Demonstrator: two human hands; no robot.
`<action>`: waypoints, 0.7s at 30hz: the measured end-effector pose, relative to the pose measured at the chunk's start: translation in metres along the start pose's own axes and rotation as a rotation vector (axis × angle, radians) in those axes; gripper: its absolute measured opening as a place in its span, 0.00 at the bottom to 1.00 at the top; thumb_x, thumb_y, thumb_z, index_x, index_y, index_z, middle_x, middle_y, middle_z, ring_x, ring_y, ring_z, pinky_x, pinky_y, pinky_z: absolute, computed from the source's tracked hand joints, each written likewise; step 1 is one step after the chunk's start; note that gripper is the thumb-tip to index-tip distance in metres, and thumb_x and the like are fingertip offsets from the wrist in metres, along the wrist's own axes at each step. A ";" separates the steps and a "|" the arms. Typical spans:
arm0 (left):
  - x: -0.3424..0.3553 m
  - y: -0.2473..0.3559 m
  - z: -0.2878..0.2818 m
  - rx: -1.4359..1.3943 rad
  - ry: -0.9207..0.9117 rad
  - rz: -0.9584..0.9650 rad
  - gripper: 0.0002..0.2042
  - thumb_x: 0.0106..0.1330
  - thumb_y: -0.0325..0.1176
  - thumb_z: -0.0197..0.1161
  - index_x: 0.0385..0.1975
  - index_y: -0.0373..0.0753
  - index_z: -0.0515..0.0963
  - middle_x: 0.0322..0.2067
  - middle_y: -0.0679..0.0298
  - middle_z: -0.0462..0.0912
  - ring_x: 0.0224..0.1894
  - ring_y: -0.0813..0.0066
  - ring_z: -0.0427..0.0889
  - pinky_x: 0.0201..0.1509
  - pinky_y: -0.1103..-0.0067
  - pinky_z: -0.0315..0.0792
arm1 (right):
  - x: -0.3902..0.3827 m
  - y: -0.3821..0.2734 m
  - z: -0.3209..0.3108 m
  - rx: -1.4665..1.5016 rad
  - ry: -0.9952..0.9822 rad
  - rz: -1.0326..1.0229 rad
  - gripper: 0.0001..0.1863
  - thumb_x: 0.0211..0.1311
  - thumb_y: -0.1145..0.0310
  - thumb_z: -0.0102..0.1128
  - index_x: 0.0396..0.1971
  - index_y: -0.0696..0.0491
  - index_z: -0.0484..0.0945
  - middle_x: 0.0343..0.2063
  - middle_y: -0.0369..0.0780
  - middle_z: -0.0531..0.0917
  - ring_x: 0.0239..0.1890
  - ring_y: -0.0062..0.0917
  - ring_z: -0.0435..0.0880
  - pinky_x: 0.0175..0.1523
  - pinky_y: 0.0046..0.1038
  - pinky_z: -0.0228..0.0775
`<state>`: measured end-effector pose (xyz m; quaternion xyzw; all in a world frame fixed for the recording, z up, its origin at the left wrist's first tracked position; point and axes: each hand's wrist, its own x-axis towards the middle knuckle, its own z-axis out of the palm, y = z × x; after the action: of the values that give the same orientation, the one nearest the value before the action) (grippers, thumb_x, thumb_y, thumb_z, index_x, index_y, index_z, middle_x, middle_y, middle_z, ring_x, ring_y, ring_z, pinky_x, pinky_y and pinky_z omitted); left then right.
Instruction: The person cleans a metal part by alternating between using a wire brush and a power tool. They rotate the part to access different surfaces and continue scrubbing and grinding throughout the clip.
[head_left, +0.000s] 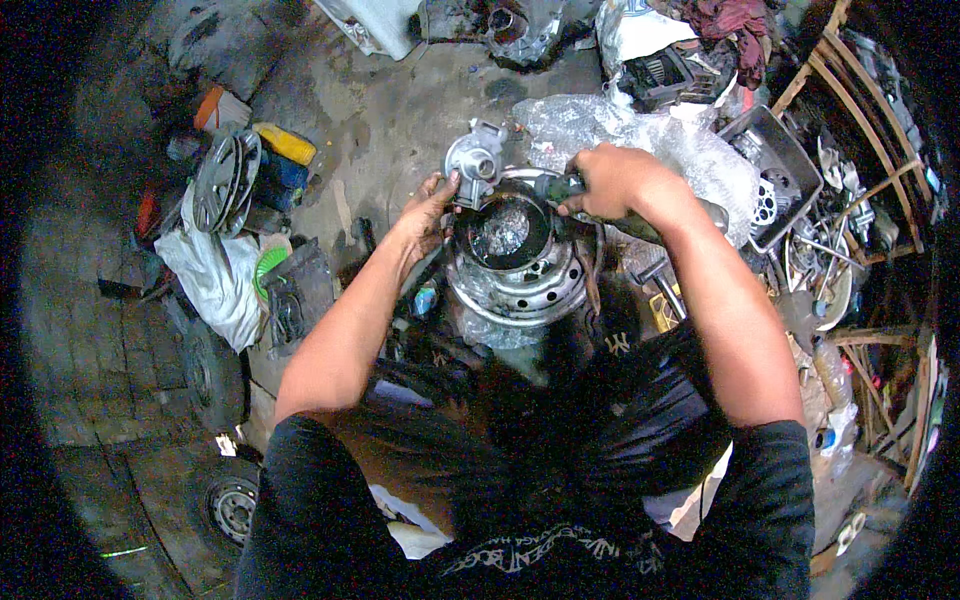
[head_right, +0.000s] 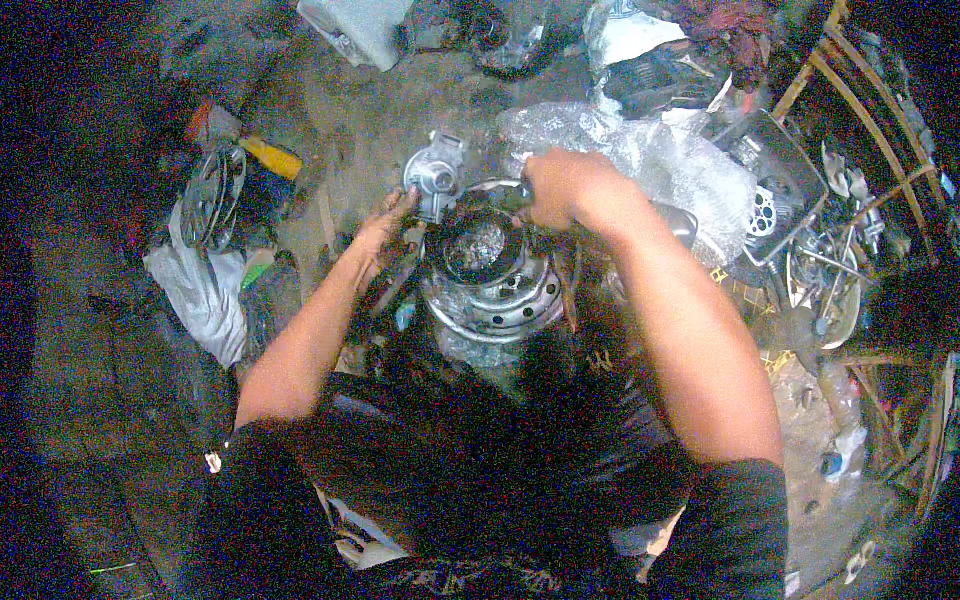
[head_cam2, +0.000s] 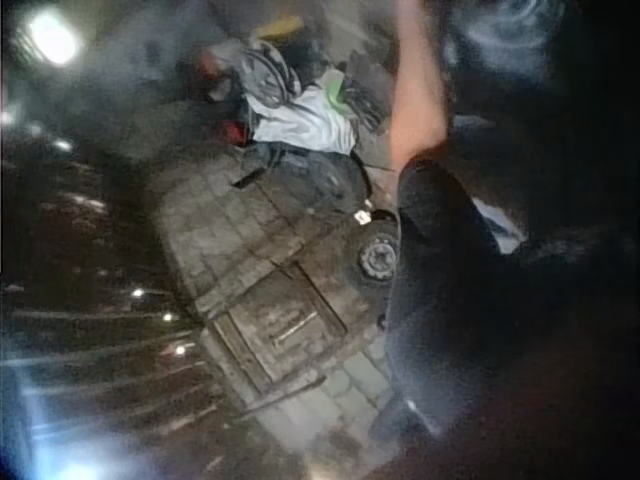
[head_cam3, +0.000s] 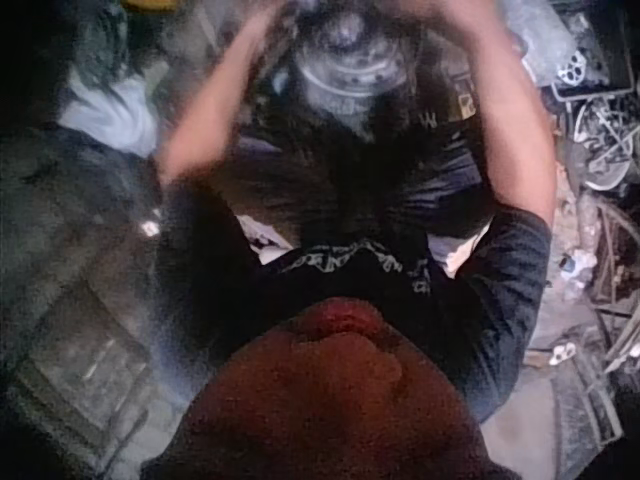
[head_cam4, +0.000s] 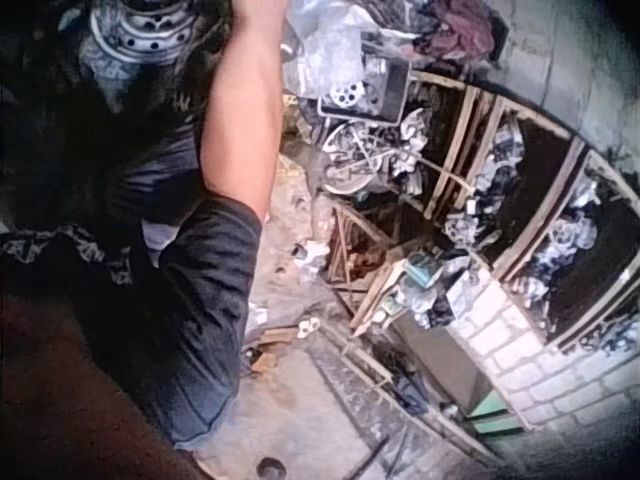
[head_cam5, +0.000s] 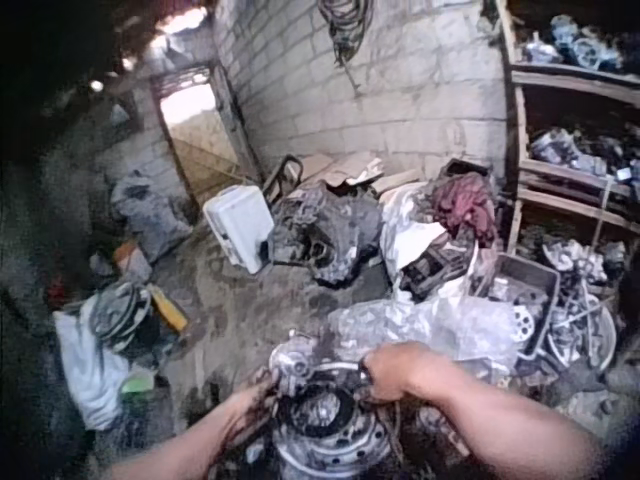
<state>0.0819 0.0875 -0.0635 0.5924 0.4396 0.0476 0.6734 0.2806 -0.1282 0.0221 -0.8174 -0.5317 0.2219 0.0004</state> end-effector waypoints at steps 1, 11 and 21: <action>0.002 -0.001 0.001 -0.044 -0.008 0.023 0.49 0.60 0.57 0.70 0.74 0.45 0.47 0.61 0.65 0.69 0.60 0.73 0.68 0.42 0.75 0.67 | -0.003 0.000 0.001 -0.014 0.030 -0.012 0.30 0.54 0.43 0.68 0.46 0.54 0.82 0.41 0.52 0.85 0.48 0.46 0.84 0.53 0.42 0.76; 0.034 -0.007 -0.002 -0.488 -0.150 0.109 0.36 0.69 0.39 0.64 0.72 0.44 0.51 0.66 0.60 0.64 0.66 0.60 0.68 0.63 0.61 0.75 | 0.008 -0.012 0.020 -0.208 0.365 -0.119 0.10 0.58 0.66 0.59 0.37 0.52 0.84 0.36 0.47 0.86 0.42 0.41 0.87 0.52 0.47 0.74; 0.033 -0.007 0.004 -0.501 -0.213 0.124 0.29 0.69 0.35 0.63 0.66 0.42 0.55 0.54 0.54 0.75 0.53 0.59 0.81 0.54 0.62 0.82 | 0.017 -0.027 0.021 -0.272 0.541 -0.107 0.08 0.57 0.70 0.55 0.30 0.51 0.84 0.30 0.45 0.87 0.35 0.39 0.88 0.54 0.48 0.72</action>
<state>0.1017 0.1019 -0.0876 0.4348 0.3036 0.1335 0.8372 0.2554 -0.1064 0.0030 -0.8102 -0.5793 -0.0774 0.0442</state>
